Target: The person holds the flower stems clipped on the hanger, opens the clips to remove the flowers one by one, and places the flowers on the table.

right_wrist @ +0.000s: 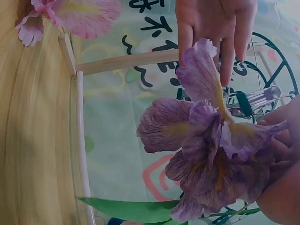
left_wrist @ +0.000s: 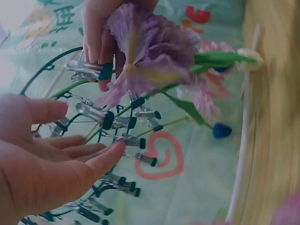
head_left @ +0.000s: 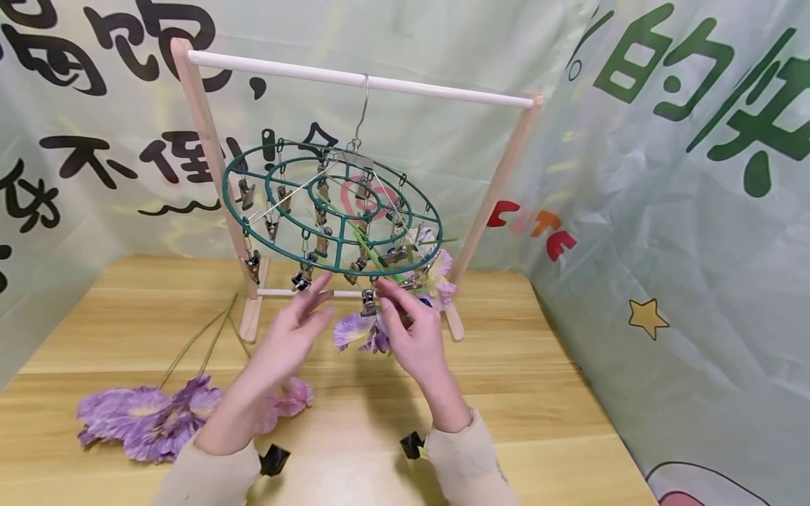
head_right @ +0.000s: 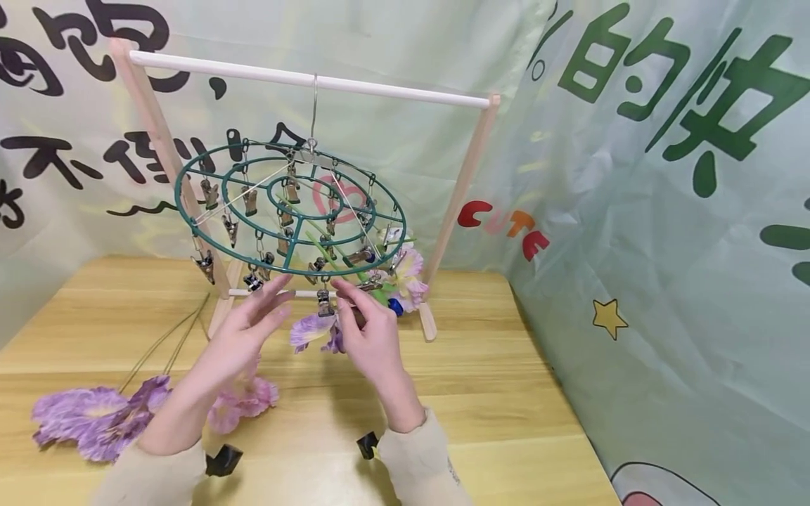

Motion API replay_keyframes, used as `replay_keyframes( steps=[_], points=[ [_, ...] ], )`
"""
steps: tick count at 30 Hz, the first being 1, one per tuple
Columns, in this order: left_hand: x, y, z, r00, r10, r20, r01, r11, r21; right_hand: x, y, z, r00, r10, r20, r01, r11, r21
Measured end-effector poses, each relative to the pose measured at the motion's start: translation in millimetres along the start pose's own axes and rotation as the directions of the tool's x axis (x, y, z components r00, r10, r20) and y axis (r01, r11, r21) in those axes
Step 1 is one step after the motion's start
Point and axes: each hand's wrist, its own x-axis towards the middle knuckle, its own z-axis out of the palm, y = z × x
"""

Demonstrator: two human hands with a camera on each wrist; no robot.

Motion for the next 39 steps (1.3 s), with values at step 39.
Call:
replay_keyframes(
  steps=[39],
  points=[
    [57.2, -13.4, -5.4, 0.915, 0.096, -0.392, -0.305, 0.8, -0.517, 47.0, -9.4, 25.5, 0.996, 0.077, 0.035, -0.07, 0.981, -0.181]
  ],
)
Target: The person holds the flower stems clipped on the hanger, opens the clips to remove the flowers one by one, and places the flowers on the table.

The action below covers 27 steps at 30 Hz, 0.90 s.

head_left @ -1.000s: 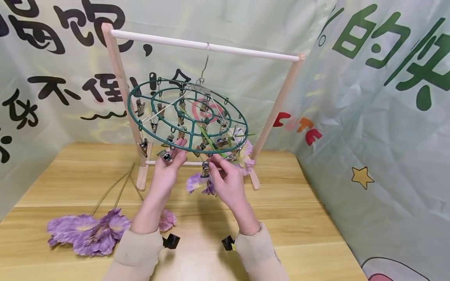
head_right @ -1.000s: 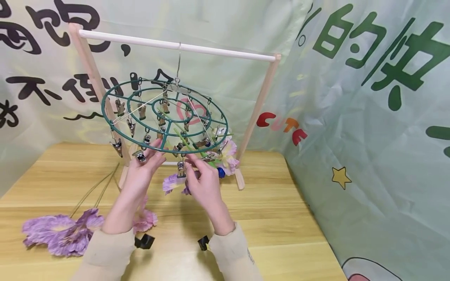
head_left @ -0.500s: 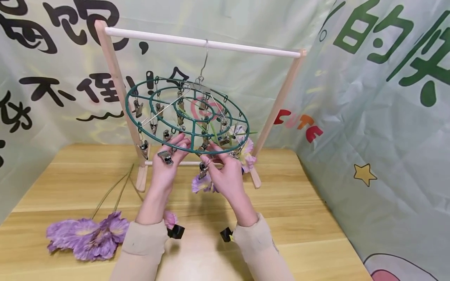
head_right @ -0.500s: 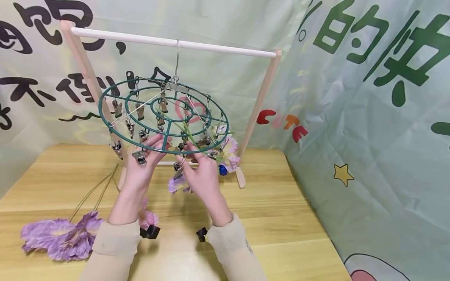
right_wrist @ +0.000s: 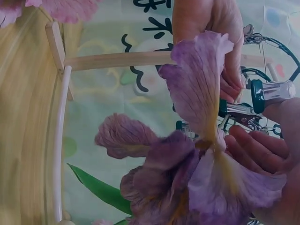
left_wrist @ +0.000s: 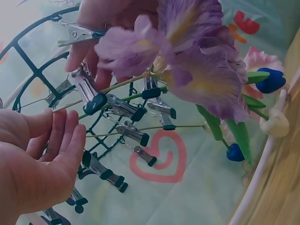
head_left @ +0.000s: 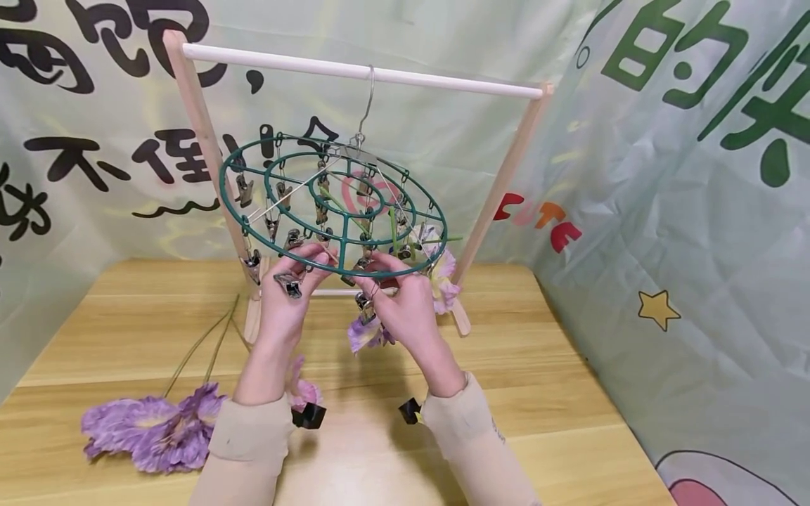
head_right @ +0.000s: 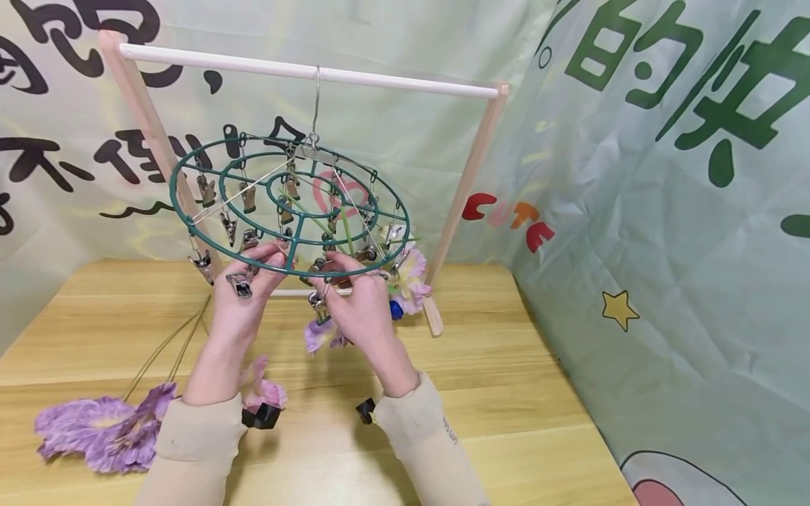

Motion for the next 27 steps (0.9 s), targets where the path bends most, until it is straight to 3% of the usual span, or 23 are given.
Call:
replay_keyframes(
  steps=[13, 20, 27],
  points=[
    [-2.3, 0.3, 0.6, 1.0, -0.008, 0.001, 0.008, 1.0, -0.013, 4.4, -0.4, -1.8, 0.999, -0.03, 0.025, 0.03, 0.999, -0.015],
    [-3.4, 0.2, 1.6, 0.999, -0.026, 0.02, 0.025, 0.999, 0.026, 4.0, -0.4, -4.1, 0.999, -0.035, -0.004, 0.035, 0.999, -0.003],
    [-4.1, 0.5, 1.4, 0.999, -0.002, 0.046, 0.0, 0.999, 0.044, 2.7, 0.7, -2.8, 1.0, 0.02, -0.012, -0.02, 1.0, 0.012]
  ],
)
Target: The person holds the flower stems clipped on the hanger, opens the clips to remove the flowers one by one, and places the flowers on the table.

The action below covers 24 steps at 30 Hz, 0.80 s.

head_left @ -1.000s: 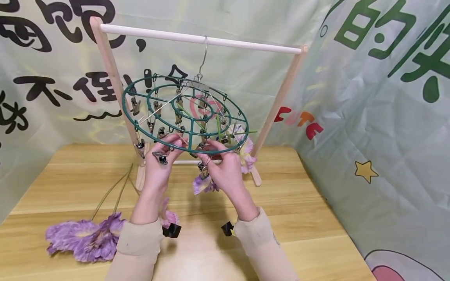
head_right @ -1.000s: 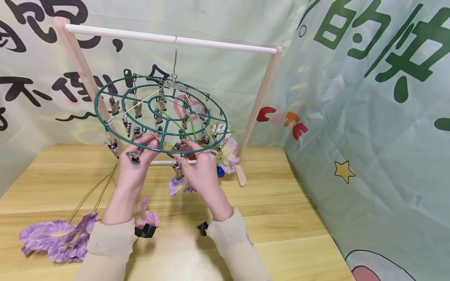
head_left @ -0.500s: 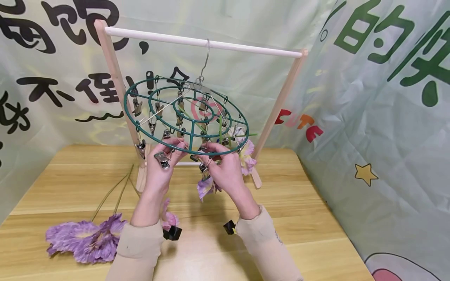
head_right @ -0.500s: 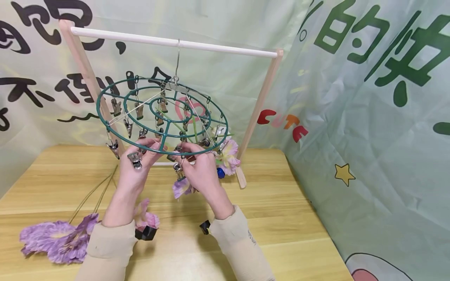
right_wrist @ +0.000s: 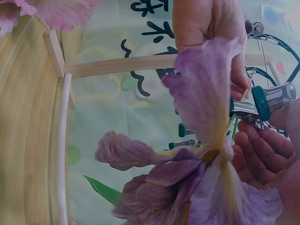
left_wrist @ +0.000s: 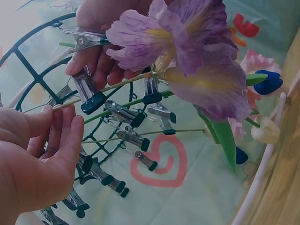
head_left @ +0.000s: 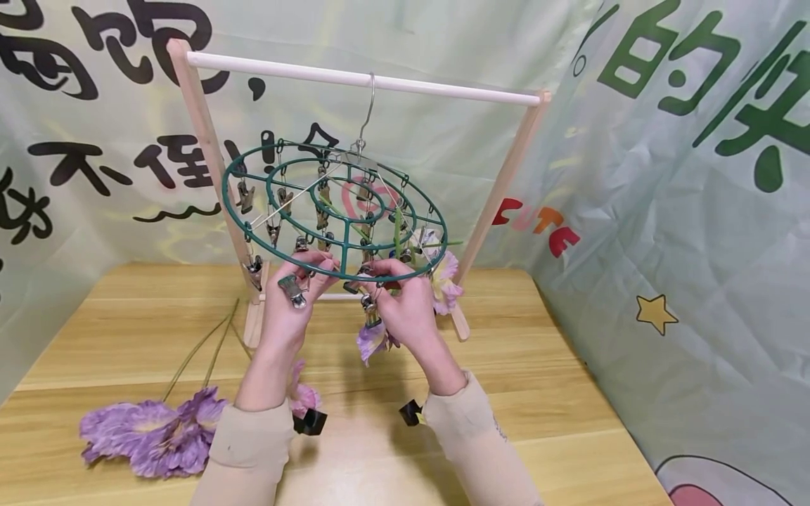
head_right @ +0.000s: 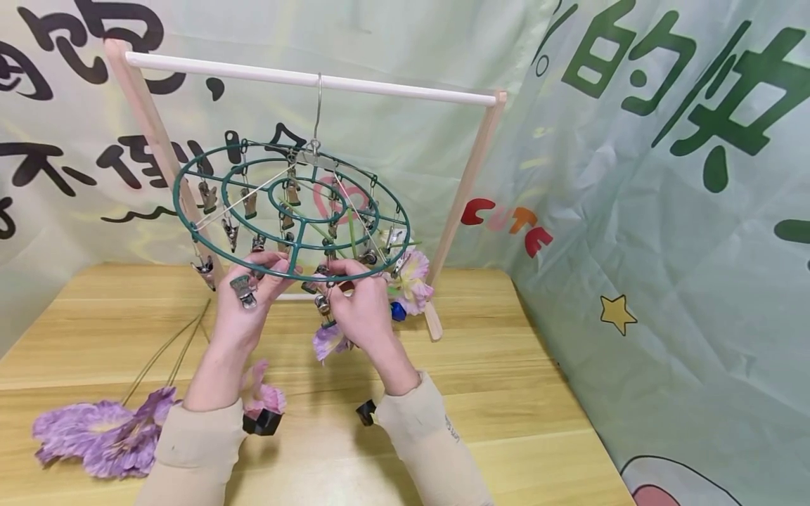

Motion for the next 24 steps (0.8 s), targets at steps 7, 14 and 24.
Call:
replay_keyframes(
  steps=[7, 14, 24],
  points=[
    [-0.9, 1.4, -0.1, 1.0, 0.011, -0.002, -0.011, 1.0, -0.019, -0.1, 0.9, 1.3, 1.0, -0.015, -0.002, 0.015, 1.0, 0.021],
    [-1.8, 2.8, 0.1, 1.0, -0.008, -0.006, 0.008, 1.0, -0.01, 0.0, 1.9, 2.5, 1.0, -0.028, -0.006, 0.029, 0.999, 0.022],
    [-0.3, 4.2, -0.2, 1.0, -0.014, -0.014, 0.014, 1.0, -0.007, 0.5, 2.8, 4.5, 0.998, -0.056, -0.022, 0.056, 0.998, 0.022]
  ],
)
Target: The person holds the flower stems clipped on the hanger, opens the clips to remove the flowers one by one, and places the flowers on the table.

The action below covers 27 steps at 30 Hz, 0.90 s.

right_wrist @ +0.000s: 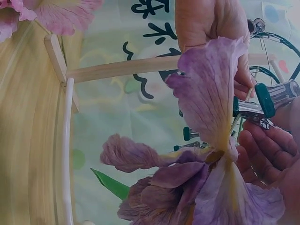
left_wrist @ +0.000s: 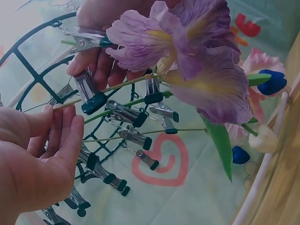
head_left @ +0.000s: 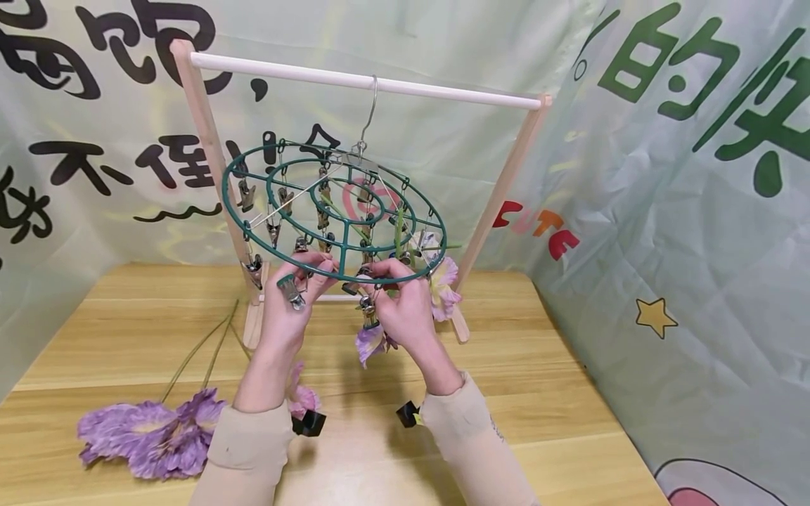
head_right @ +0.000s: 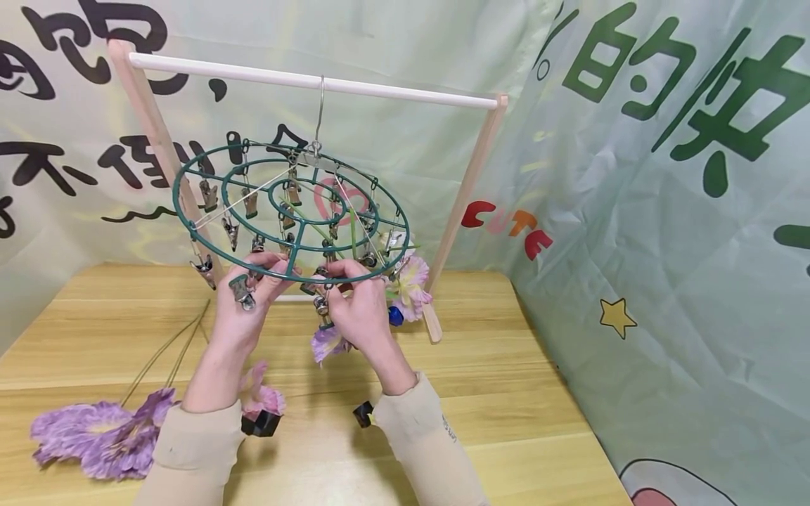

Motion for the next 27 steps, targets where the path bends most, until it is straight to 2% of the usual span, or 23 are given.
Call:
replay_keyframes(
  steps=[9, 27],
  points=[
    [-1.2, -0.2, -1.2, 1.0, 0.007, 0.006, -0.007, 1.0, -0.024, -1.8, -0.6, 0.6, 1.0, 0.017, 0.0, -0.017, 1.0, -0.003],
    [-0.2, -1.1, -1.9, 0.999, 0.04, 0.012, -0.04, 0.999, -0.008, -1.5, -0.5, 3.5, 0.999, 0.045, -0.028, -0.044, 0.999, 0.019]
  ],
)
